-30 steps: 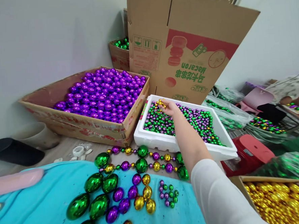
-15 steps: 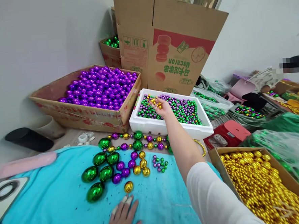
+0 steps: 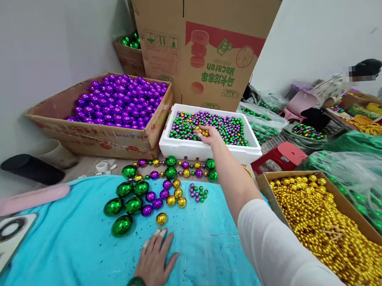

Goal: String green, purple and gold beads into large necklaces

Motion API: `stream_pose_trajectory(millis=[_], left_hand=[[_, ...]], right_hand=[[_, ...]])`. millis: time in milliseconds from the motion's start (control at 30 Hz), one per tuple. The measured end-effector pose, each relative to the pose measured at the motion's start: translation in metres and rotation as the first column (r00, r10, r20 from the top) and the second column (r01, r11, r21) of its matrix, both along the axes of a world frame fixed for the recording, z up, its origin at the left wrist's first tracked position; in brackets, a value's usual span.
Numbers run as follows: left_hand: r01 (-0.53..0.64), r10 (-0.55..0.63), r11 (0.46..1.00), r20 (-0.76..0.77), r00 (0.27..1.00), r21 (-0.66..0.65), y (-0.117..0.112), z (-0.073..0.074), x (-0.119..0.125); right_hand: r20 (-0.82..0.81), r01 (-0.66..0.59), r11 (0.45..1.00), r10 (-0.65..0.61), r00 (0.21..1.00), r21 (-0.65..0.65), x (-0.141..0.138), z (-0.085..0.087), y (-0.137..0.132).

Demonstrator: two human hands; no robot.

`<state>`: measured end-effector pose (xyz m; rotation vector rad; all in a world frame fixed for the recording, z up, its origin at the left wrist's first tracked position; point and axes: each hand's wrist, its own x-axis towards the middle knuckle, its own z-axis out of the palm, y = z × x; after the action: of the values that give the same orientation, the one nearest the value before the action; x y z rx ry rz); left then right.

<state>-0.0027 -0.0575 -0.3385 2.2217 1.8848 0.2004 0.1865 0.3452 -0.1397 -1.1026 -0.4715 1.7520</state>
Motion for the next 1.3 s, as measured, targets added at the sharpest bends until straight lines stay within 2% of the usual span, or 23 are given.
stream_pose_trajectory(millis=[133, 333, 600, 900, 1000, 1100, 1200, 1300], left_hand=[[0.006, -0.005, 1.000, -0.004, 1.000, 0.025, 0.000, -0.003, -0.001], [0.000, 0.000, 1.000, -0.001, 1.000, -0.003, 0.001, 0.003, 0.000], [-0.003, 0.003, 0.998, 0.004, 1.000, 0.055, -0.004, -0.016, -0.001], [0.006, -0.007, 0.998, 0.019, 1.000, 0.057, 0.002, -0.001, -0.001], [0.006, -0.007, 1.000, 0.017, 1.000, 0.016, 0.004, 0.010, 0.001], [0.005, -0.004, 0.999, 0.015, 1.000, -0.042, 0.004, 0.023, 0.004], [0.014, -0.012, 0.998, 0.025, 1.000, -0.066, 0.007, 0.029, 0.006], [0.018, -0.017, 0.998, 0.024, 1.000, -0.064, 0.007, 0.030, 0.006]], right_hand=[[0.031, -0.016, 1.000, 0.016, 0.999, -0.012, 0.001, 0.001, 0.000], [0.082, -0.046, 0.998, 0.049, 0.995, -0.039, 0.002, 0.001, 0.003], [0.019, -0.046, 0.999, 0.046, 0.999, 0.001, 0.006, 0.002, 0.003], [-0.121, -0.030, 0.996, 0.041, 0.992, 0.088, 0.007, 0.011, -0.018], [-0.148, -0.098, 0.991, 0.112, 0.983, 0.094, 0.012, 0.013, -0.037], [-0.119, -0.219, 0.970, 0.231, 0.965, 0.110, 0.019, 0.004, -0.068], [-0.062, -0.313, 0.945, 0.319, 0.946, 0.089, 0.025, -0.018, -0.114], [0.066, -0.368, 0.930, 0.368, 0.928, -0.015, 0.028, -0.048, -0.175]])
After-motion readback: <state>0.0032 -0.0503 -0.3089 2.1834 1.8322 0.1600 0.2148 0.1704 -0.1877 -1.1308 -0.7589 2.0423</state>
